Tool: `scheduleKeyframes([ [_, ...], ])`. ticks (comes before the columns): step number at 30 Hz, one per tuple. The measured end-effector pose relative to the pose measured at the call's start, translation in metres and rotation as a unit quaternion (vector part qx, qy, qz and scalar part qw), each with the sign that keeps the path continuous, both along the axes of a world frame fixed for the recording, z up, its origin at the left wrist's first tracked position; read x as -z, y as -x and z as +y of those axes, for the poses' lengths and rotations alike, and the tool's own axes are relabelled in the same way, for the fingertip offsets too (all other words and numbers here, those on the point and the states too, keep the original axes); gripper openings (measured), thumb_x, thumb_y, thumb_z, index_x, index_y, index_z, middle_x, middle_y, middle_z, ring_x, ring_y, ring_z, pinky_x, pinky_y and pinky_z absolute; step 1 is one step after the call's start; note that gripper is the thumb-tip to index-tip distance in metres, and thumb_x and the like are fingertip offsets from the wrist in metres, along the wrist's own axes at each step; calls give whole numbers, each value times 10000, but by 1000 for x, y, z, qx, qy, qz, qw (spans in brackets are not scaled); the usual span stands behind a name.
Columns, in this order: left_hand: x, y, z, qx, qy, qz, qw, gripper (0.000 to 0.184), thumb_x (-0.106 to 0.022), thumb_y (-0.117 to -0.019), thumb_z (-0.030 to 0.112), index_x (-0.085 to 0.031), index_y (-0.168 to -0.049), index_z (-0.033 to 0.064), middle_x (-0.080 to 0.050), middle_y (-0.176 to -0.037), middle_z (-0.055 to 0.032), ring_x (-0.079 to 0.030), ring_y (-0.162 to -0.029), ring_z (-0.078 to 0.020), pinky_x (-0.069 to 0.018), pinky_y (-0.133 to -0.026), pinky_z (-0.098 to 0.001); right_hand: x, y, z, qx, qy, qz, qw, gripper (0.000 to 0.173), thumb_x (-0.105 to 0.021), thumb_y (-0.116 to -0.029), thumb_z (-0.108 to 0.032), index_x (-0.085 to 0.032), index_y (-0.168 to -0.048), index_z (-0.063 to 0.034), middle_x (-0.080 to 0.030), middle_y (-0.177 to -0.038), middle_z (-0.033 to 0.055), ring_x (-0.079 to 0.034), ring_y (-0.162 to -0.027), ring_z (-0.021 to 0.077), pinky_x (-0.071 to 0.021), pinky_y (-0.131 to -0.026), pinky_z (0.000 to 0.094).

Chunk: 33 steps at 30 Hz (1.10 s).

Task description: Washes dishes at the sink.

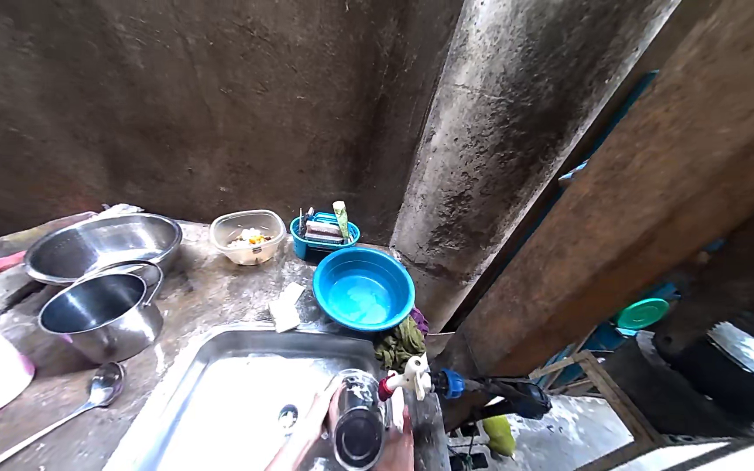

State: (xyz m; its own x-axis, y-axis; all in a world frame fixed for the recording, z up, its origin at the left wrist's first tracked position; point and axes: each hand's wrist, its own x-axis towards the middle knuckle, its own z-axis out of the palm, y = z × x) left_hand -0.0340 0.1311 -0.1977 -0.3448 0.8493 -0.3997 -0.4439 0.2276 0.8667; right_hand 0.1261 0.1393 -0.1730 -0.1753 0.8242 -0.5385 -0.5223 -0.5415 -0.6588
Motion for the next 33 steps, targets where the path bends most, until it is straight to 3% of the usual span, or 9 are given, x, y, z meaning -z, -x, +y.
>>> scheduleKeyframes([
  [4,-5,27,19,92,14,75,993,312,-563,-1055,237,-648,-1188,-31,-696,-1118,-98,-633,-986,-82,-507,-911,-271,17,8,8,-82,-94,-87,988,382,-316,-1121,-254,-452,-1399,-30,-624,-1141,94,-616,-968,115,-534,-837,298],
  [8,-45,34,28,203,77,179,960,281,-624,-1029,240,-677,-1034,-36,-686,-969,-76,-601,-839,-63,-504,-828,-268,37,17,19,-98,-184,-213,954,742,-626,-961,-88,-228,-1565,75,-445,-1476,342,-526,-1302,354,-443,-1090,460],
  [10,-43,44,38,224,78,286,928,375,-664,-998,312,-687,-959,-60,-675,-940,-138,-599,-840,-153,-497,-855,-356,32,20,19,-94,-139,-257,952,332,-620,-1001,-92,-551,-1253,113,-632,-995,172,-584,-834,151,-503,-756,313],
  [13,-48,56,47,304,124,404,854,520,-561,-1038,424,-688,-1093,-78,-652,-1166,-281,-608,-1107,-376,-416,-997,-577,26,25,21,-89,-63,-179,978,153,-515,-1059,-102,-565,-971,13,-497,-630,-12,-442,-490,30,-420,-492,192],
  [16,-44,56,60,359,130,430,818,471,-456,-1092,323,-668,-1165,-91,-636,-1225,-316,-594,-1189,-437,-408,-1027,-617,25,20,26,-124,-108,-120,979,424,-532,-1019,-44,-433,-1420,52,-597,-1211,180,-588,-982,176,-509,-841,334],
  [19,-47,54,62,342,74,398,848,547,-540,-1053,414,-637,-936,-111,-621,-925,-225,-569,-867,-291,-453,-856,-491,23,6,39,-187,-221,-194,937,765,-659,-919,-14,-232,-1542,107,-451,-1467,332,-531,-1293,301,-452,-1083,387],
  [25,-44,35,67,296,-35,352,887,443,-615,-1013,376,-565,-722,46,-506,-668,42,-468,-609,-31,-427,-642,-244,-19,-9,46,-208,-150,-255,932,41,-625,-956,25,-590,-940,12,-584,-728,-1,-512,-601,29,-453,-581,215],
  [28,-49,17,73,386,75,408,824,555,-510,-1068,432,-588,-1305,-64,-623,-1249,-298,-608,-1174,-406,-444,-1036,-551,-10,-20,35,-122,-155,-180,964,83,-584,-950,86,-595,-1011,32,-638,-803,36,-605,-697,69,-530,-662,245],
  [33,-97,-24,50,441,175,483,736,695,-419,-1097,314,-78,-1636,36,-427,-1540,-287,-457,-1403,-442,-362,-1135,-591,-24,-16,16,15,-215,-217,952,253,-648,-849,174,-547,-1063,83,-621,-857,48,-607,-771,35,-529,-711,201],
])
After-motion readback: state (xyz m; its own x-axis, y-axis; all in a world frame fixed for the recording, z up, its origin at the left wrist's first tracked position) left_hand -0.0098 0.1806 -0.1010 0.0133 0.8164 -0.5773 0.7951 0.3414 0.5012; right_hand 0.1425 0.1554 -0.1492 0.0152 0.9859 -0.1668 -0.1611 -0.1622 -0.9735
